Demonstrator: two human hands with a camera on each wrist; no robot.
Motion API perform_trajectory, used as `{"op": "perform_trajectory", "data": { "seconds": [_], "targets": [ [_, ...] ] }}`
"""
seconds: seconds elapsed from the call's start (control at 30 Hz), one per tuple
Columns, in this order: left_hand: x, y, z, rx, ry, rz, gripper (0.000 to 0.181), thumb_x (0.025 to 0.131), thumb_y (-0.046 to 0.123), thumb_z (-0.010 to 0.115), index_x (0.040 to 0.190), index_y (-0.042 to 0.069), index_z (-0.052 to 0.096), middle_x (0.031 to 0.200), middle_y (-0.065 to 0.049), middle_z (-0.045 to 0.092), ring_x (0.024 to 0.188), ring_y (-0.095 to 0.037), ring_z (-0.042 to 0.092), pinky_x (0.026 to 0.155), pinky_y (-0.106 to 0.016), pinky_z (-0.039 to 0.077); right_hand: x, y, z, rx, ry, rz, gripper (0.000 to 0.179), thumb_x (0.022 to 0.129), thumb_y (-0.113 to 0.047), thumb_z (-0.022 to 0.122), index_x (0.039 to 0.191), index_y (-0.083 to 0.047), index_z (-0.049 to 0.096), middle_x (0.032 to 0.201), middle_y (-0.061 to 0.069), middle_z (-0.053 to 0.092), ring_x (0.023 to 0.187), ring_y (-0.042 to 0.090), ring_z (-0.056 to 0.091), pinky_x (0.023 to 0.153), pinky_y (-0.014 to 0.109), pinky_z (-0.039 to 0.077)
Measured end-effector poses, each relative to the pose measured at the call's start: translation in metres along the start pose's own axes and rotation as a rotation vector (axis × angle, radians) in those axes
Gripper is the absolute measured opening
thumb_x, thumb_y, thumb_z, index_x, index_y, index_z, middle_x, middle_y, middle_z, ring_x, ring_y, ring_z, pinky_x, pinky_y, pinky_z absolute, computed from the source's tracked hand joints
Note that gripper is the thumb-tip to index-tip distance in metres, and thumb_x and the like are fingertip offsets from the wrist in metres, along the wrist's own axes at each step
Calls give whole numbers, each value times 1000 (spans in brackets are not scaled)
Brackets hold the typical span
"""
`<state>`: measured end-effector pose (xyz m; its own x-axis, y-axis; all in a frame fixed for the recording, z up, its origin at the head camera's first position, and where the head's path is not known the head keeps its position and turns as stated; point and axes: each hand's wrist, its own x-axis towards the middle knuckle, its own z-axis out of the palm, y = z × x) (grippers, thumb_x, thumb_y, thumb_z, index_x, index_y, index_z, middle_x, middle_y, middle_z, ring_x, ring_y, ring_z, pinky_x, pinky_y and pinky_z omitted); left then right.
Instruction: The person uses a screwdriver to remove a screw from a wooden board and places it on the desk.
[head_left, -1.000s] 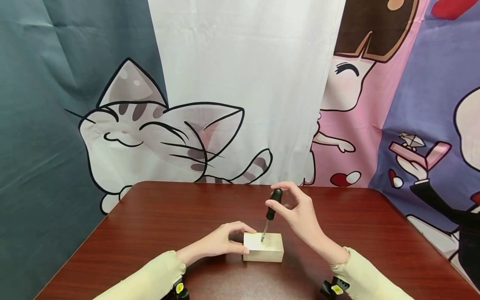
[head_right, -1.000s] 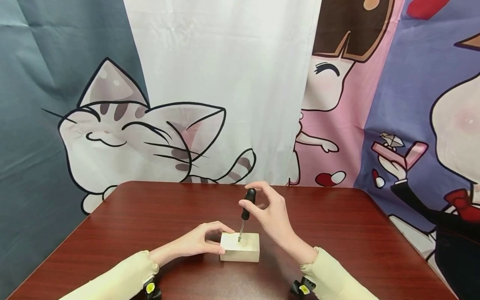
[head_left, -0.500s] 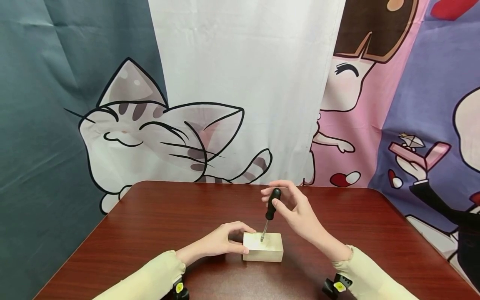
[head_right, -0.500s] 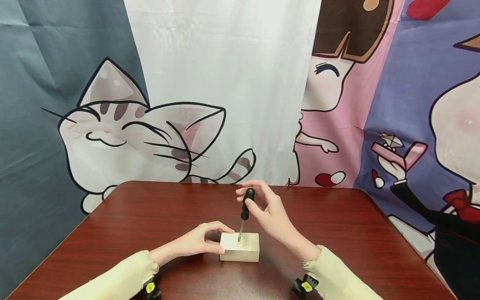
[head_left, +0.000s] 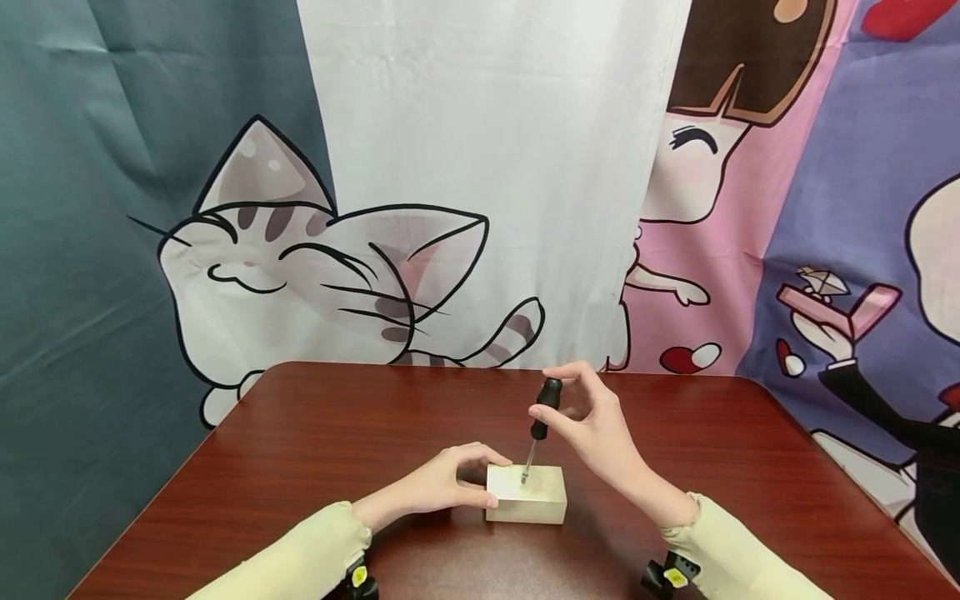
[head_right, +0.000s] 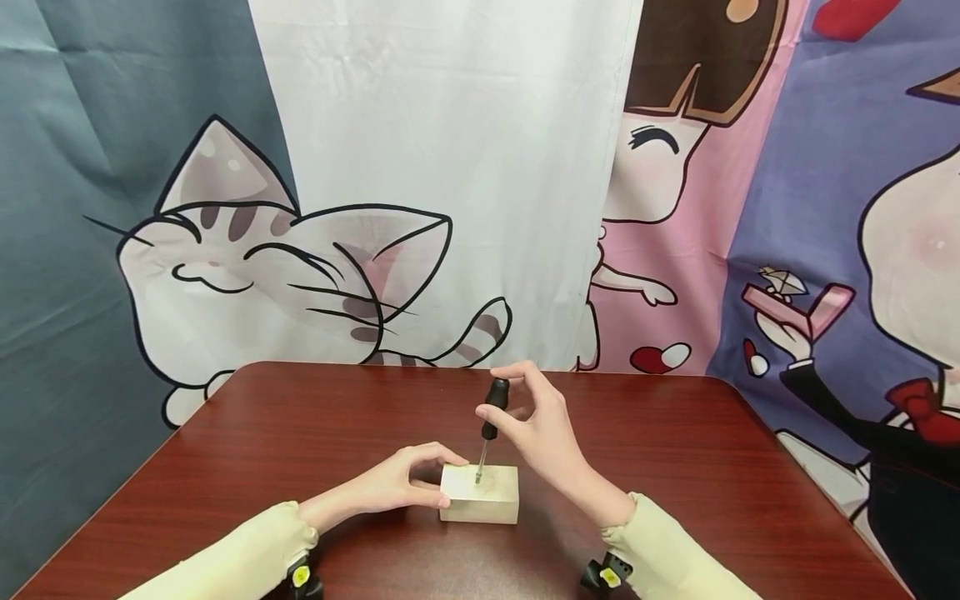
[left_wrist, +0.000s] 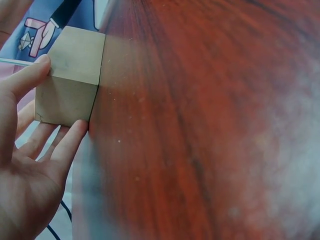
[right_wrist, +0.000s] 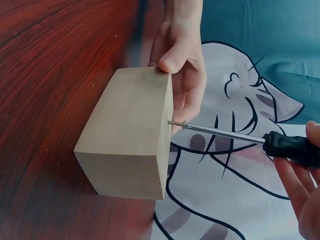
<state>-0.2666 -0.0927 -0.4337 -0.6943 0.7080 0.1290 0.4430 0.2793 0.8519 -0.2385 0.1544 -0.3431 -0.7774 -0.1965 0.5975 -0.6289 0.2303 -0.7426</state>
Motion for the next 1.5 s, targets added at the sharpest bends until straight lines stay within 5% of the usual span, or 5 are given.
{"op": "perform_trajectory", "data": {
  "seconds": [0.37,0.63,0.83,1.0,1.5],
  "targets": [
    [0,-1,1,-21,-7,-8,43,85,24,78,126,28,63,121,3,67,107,-6,65,92,-23,53,2,9,-6,56,-111,-61,40,91,-4,68,129,-15,58,111,12,71,98,18,73,88,27,56],
    [-1,1,0,-16,1,-19,43,86,25,78,126,27,63,121,3,66,108,-6,64,92,-24,53,4,13,-1,248,-181,-140,39,95,7,55,132,1,42,124,6,67,107,20,69,86,38,59],
    [0,0,1,-6,-1,-11,43,86,25,78,126,27,63,119,3,68,107,-7,65,94,-26,52,4,10,4,203,3,65,36,88,-2,71,121,-7,57,108,-3,70,96,14,69,85,28,56],
    [0,0,0,0,-1,-14,43,86,26,78,126,27,62,120,3,68,107,-6,65,94,-25,51,6,8,3,216,48,178,33,87,-5,73,118,-9,61,94,-5,70,80,13,67,75,27,55],
    [0,1,1,-21,-2,-20,43,86,24,78,126,26,62,119,2,69,107,-7,65,93,-25,52,11,21,-8,345,-185,-47,28,99,4,50,126,10,44,115,-1,72,98,20,73,86,39,59]
  ]
}}
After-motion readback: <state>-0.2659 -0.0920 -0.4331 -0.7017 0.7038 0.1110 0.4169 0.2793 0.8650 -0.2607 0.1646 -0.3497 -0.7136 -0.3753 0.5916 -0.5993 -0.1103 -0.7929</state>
